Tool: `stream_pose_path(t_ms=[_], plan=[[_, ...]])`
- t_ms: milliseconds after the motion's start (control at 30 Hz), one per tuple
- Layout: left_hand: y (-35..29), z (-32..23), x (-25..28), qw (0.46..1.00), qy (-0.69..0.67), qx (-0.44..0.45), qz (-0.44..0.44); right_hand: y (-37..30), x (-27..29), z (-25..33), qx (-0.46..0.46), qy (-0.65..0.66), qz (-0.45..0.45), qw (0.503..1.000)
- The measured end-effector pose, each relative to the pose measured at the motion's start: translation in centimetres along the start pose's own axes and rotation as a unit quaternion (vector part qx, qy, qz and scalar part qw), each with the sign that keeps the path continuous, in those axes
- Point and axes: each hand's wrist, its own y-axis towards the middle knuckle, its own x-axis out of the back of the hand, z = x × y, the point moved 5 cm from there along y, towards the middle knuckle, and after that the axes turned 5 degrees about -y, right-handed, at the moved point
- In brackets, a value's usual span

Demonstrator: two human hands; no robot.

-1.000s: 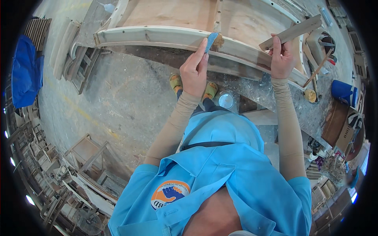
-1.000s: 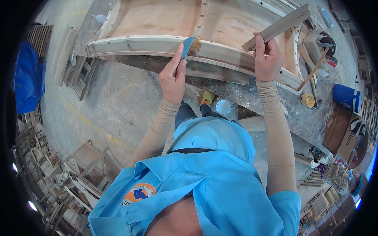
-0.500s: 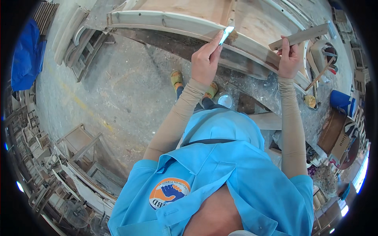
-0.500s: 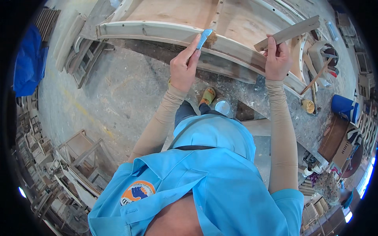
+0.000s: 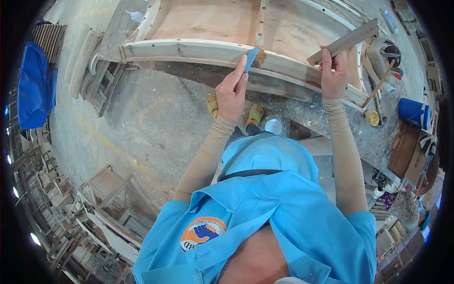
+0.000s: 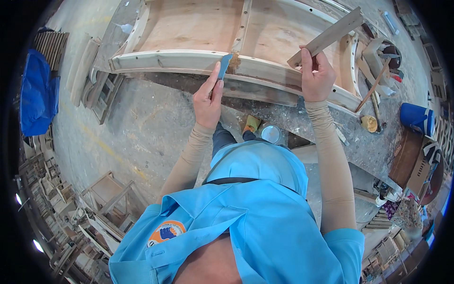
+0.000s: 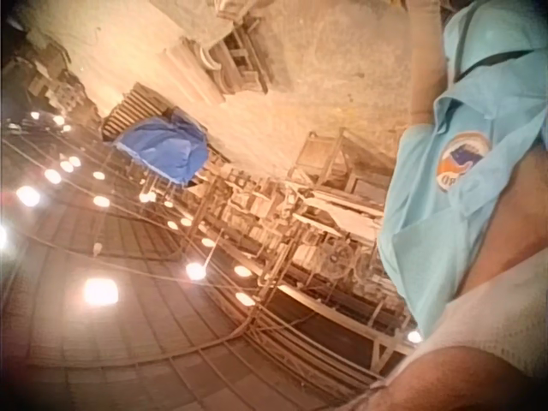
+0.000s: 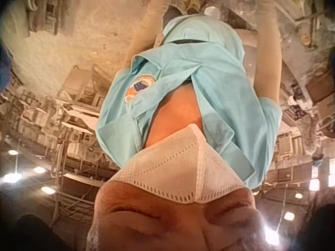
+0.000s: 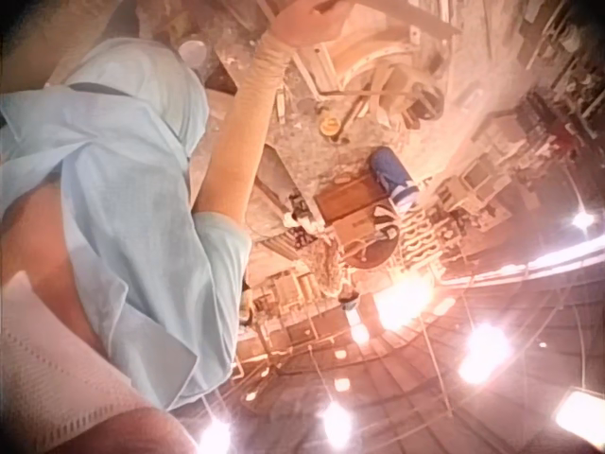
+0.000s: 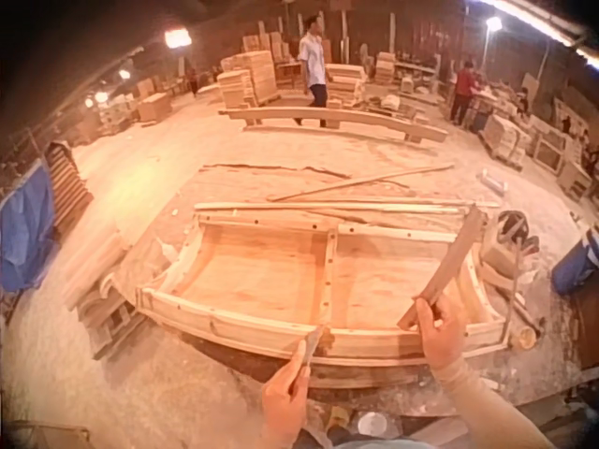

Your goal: The person assembles a wooden furniture frame by hand. They pick up a thin wooden strip, align it with a pre-drilled hole in the frame, and insert it. They then use a small metal tool to tap the strip into place and adjust its position. The person repeats this process for another section of the frame.

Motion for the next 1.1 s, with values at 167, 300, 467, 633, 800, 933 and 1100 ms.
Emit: stream_pose_path(t_ms=[167,300,467,633,800,933,1100], plan=[[-0.7,-0.5,-1.2,0.998,-0.011,0.017,-0.067,0.1,0.0,0.0,0.019,-0.028,0.000,0.999],[-1.4,-0.8,-1.8,0.957,-0.229,0.179,0.001,0.0,0.1,-0.4,-0.002,-0.011,0.010,1.000],[-1.8,-0.7,1.1,0.951,-0.241,0.195,0.007,0.1,0.1,0.2,0.013,0.007,0.000,1.000],[-0.7,-0.3,2.7,0.999,0.052,-0.001,-0.010,0.0,0.1,0.2,0.017,0.002,0.000,1.000],[-0.6,-1.4,1.5,0.992,0.130,-0.005,0.005,0.1,0.0,-0.1,0.025,0.010,-0.001,1.000],[-0.3,-2.4,1.1,0.983,0.147,-0.108,-0.030,0.1,-0.1,-0.5,0.028,0.015,0.000,1.000],[-0.5,-2.1,0.8,0.984,0.169,-0.052,0.001,0.1,-0.1,-0.4,0.028,0.002,-0.001,1.000]])
